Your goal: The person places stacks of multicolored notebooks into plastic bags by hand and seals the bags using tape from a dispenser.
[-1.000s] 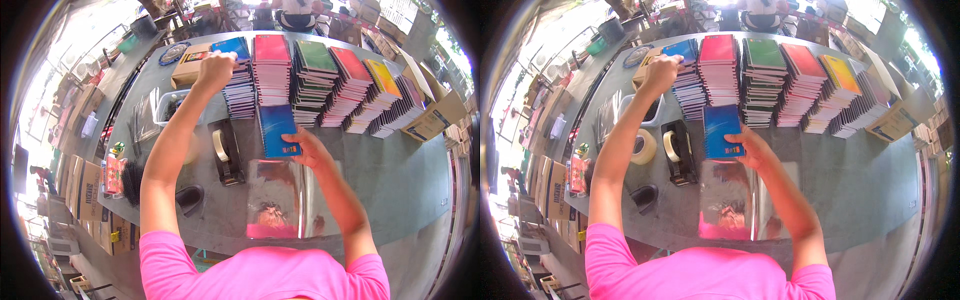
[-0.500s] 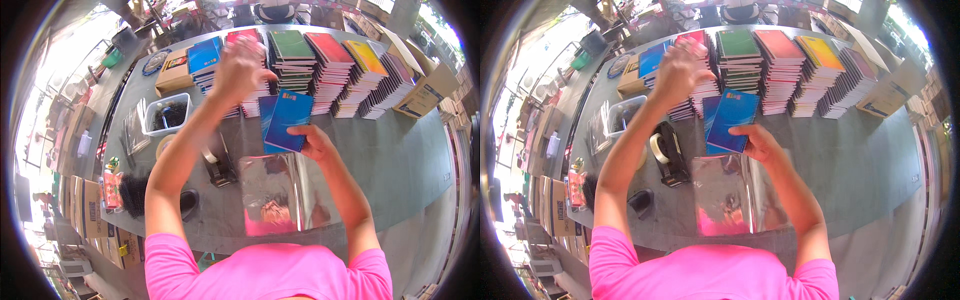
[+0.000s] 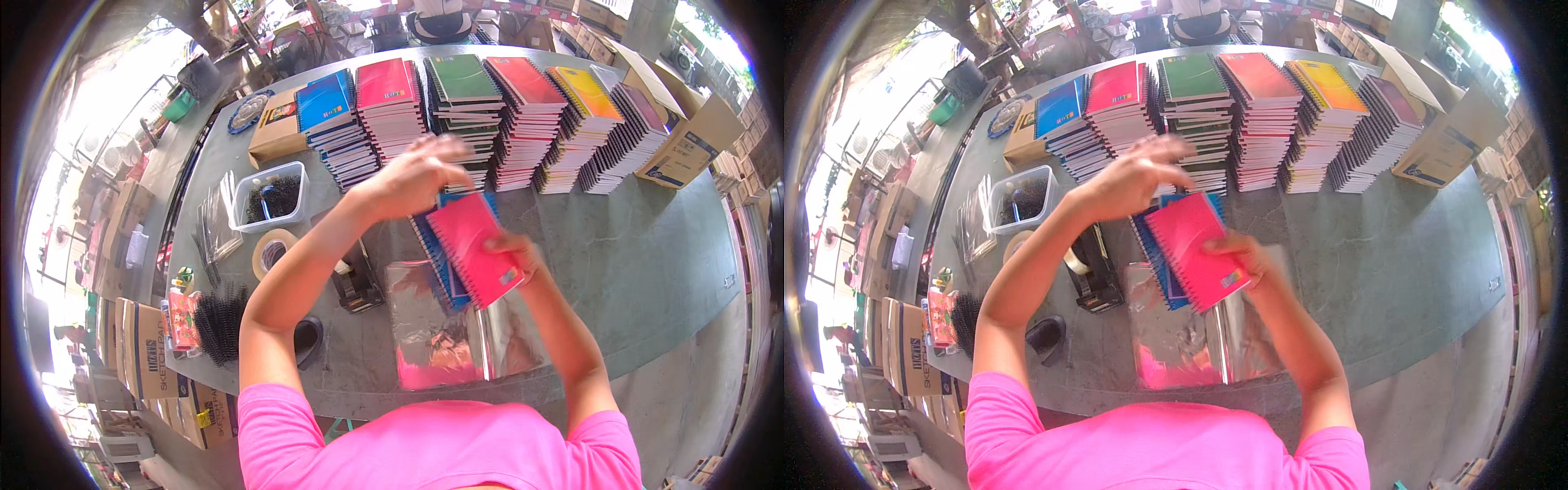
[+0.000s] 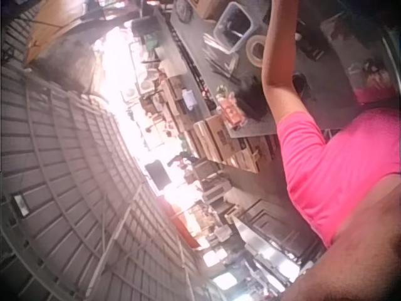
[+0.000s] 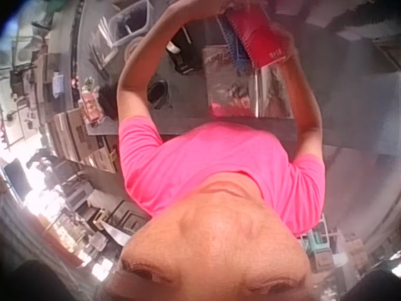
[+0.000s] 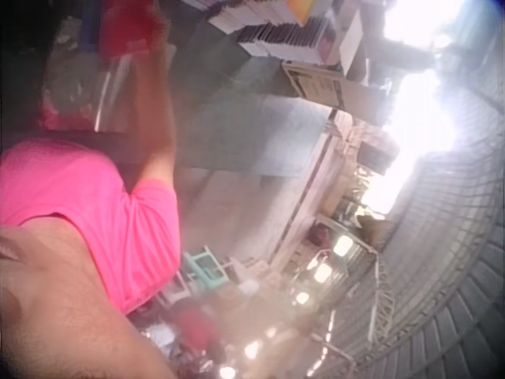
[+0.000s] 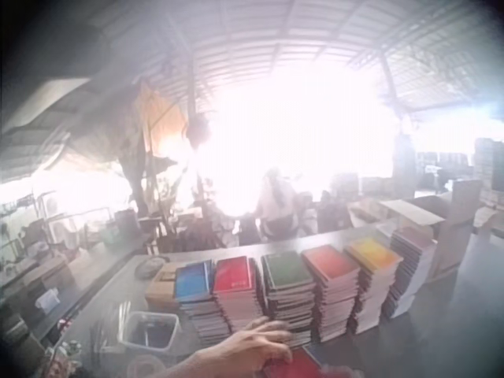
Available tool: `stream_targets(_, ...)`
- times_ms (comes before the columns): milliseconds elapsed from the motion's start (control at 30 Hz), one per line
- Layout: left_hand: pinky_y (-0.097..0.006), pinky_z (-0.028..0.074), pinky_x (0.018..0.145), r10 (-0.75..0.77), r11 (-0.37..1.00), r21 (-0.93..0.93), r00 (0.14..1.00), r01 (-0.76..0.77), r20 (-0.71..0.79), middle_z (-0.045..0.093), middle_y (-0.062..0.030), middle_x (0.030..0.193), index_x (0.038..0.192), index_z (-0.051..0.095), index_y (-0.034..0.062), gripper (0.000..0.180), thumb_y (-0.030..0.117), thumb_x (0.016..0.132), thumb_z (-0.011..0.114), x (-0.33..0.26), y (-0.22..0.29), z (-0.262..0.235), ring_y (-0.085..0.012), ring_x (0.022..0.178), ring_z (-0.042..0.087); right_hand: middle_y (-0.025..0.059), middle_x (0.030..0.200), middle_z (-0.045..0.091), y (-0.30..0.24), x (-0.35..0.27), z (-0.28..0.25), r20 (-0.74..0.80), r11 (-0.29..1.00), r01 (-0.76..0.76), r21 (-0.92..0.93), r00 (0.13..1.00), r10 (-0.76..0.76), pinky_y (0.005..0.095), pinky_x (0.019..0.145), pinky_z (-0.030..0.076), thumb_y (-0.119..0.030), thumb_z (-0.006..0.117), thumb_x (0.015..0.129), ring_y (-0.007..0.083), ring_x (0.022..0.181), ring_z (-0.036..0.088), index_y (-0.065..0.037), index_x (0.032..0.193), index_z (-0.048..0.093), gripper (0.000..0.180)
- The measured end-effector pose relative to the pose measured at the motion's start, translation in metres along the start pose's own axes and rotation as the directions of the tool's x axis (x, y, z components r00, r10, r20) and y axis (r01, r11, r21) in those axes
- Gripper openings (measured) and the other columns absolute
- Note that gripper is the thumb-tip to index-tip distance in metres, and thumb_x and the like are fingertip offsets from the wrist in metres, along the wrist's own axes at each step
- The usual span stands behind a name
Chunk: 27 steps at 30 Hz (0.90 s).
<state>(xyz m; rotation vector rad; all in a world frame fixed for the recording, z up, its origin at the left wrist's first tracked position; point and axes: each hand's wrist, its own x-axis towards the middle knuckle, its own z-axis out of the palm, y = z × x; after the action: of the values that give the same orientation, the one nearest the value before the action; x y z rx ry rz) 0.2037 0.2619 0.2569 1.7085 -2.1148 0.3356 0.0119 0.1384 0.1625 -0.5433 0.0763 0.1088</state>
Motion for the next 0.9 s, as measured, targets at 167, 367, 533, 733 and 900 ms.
stream_targets(167, -0.042, 0.037, 0.097, -0.396, 0.798, 0.366, 0.874, 0.479, -0.28, 0.057, -0.018, 0.118, 0.111, 0.058, 0.0011, 0.035, 0.026, 0.086, 0.055, -0.009, -0.087, -0.008, -0.0292, 0.109, 0.054, 0.0152, 0.107, 0.062, 0.02, 0.009, 0.017, -0.283, 0.989, -0.084, -0.12, 0.958, 0.047, 0.0351, 0.077, 0.054, -0.018, 0.072, 0.076, 0.0229, 0.091, 0.064, 0.004, 0.115, 0.051, 0.05)
stream_targets(367, -0.036, 0.044, 0.087, -0.55, 0.829, -0.423, 0.671, 0.366, -0.497, 0.063, -0.0134, 0.099, 0.097, 0.06, 0.0027, 0.019, 0.001, 0.082, 0.049, 0.025, -0.023, -0.046, -0.0252, 0.096, 0.06, 0.0181, 0.11, 0.06, 0.009, -0.001, -0.01, -0.197, 0.989, 0.053, 0.138, 0.98, -0.025, 0.0419, 0.088, 0.049, -0.043, 0.059, 0.084, 0.027, 0.099, 0.061, 0.0, 0.118, 0.051, 0.056)
stream_targets(533, -0.039, 0.04, 0.093, 0.161, 0.838, -0.523, 0.986, -0.154, -0.032, 0.062, -0.0096, 0.098, 0.088, 0.063, 0.0054, 0.022, -0.001, 0.068, 0.058, 0.027, 0.029, 0.005, -0.0252, 0.102, 0.055, 0.0218, 0.111, 0.058, 0.003, -0.026, -0.021, -0.159, 0.901, 0.194, 0.387, 0.977, -0.142, 0.0472, 0.088, 0.048, -0.029, 0.055, 0.085, 0.032, 0.101, 0.059, 0.005, 0.118, 0.049, 0.048)
stream_targets(733, -0.042, 0.037, 0.099, -0.034, 0.946, -0.325, 0.997, 0.008, -0.074, 0.06, -0.0128, 0.112, 0.089, 0.066, 0.0067, 0.028, -0.005, 0.067, 0.051, 0.057, 0.013, 0.052, -0.0338, 0.114, 0.048, 0.0229, 0.104, 0.06, 0.001, -0.054, -0.039, -0.126, 0.913, 0.088, 0.397, 0.991, -0.041, 0.0466, 0.077, 0.053, -0.008, 0.054, 0.077, 0.0336, 0.088, 0.063, 0.009, 0.111, 0.049, 0.038)
stream_targets(900, -0.041, 0.038, 0.095, -0.519, 0.728, -0.589, 0.844, 0.352, -0.136, 0.06, -0.0143, 0.11, 0.096, 0.063, 0.0077, 0.022, 0.006, 0.076, 0.056, -0.017, 0.131, 0.147, -0.0334, 0.109, 0.05, 0.0147, 0.096, 0.061, 0.085, -0.099, -0.057, -0.642, 0.98, 0.196, -0.011, 0.75, -0.157, 0.0409, 0.08, 0.051, -0.012, 0.055, 0.076, 0.0284, 0.084, 0.062, 0.001, 0.108, 0.052, 0.035)
